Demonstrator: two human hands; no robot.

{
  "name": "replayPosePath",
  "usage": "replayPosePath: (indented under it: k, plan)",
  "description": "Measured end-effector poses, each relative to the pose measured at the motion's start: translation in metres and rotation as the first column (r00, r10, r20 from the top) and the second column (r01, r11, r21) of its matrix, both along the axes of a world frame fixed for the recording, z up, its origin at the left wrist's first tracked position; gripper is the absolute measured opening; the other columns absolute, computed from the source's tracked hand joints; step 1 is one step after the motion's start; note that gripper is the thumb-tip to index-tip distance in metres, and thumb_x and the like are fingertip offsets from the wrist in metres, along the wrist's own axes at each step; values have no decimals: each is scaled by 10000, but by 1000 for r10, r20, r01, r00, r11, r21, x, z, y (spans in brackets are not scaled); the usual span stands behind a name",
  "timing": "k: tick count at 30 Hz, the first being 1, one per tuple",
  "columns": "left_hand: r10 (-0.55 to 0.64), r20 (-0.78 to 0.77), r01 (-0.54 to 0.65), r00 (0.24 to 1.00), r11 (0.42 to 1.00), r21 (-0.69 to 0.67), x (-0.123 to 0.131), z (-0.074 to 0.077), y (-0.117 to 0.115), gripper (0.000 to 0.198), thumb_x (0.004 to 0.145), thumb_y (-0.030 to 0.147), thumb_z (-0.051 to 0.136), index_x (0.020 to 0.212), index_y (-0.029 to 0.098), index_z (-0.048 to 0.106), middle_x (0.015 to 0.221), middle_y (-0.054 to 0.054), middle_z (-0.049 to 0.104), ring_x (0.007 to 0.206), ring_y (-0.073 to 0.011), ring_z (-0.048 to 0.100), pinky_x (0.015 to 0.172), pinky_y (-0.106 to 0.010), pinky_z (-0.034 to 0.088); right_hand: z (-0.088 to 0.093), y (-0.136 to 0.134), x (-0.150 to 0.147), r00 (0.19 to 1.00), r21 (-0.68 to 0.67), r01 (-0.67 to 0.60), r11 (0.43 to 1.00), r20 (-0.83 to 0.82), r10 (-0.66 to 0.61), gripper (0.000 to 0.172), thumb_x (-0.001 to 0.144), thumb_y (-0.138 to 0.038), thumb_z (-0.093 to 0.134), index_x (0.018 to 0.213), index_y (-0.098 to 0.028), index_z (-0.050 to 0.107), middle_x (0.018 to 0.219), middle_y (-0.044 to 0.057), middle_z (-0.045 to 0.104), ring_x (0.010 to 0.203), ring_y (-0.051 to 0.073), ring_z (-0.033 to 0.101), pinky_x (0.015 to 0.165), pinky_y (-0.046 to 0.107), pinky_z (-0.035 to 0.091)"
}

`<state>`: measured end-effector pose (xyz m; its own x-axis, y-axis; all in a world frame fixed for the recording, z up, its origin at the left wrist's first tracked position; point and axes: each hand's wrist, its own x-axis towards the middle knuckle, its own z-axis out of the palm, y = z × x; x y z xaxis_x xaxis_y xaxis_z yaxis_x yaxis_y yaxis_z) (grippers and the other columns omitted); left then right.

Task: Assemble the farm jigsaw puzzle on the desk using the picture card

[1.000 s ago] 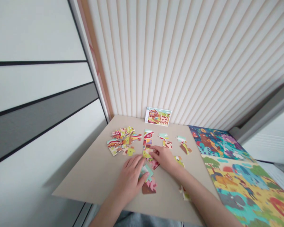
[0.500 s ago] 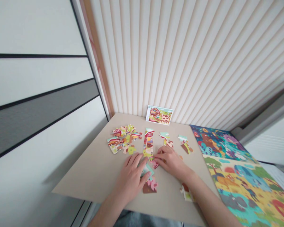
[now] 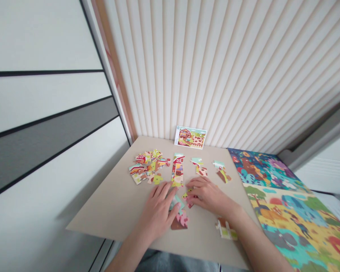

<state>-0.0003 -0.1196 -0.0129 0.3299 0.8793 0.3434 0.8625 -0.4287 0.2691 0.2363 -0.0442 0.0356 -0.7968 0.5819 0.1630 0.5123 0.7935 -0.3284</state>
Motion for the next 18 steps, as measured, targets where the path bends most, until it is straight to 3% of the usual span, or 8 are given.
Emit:
replayPosePath:
  k: [3,8,12,18]
  plan:
    - [-15,-22,15,1000,1000,-2,0,-1,1,455,999,394,461,1424,236,495,1494,-97,471,1399,-292,396,1154,-527,336,-5,2,0,999,23,34,999,-36,-33,281,994,-407,548,1123,-247,740,1223,74,700,1209,228,585,1087,397,389]
    - [-22,-56,22,998,1000,-6,0,-3,1,442,1016,388,426,1419,218,492,1479,-103,495,1400,-274,404,1165,-521,313,-20,3,-7,998,78,16,997,-55,-12,457,1014,-386,505,1450,-249,515,1464,96,548,1367,245,470,1157,450,326]
    - [-10,-46,10,999,1000,2,2,-4,1,448,997,386,467,1412,220,494,1476,-110,492,1402,-286,400,1158,-523,323,-28,2,-14,1000,50,22,999,-13,-21,463,1014,-389,504,1464,-280,496,1502,75,511,1408,239,431,1181,463,297]
    - [-6,-39,5,999,1000,-19,3,-1,0,430,984,366,492,1394,234,507,1475,-113,479,1404,-295,394,1162,-540,319,-24,2,-20,999,71,44,996,-20,-43,336,1019,-364,499,1323,-292,620,1399,64,606,1349,215,494,1193,459,264]
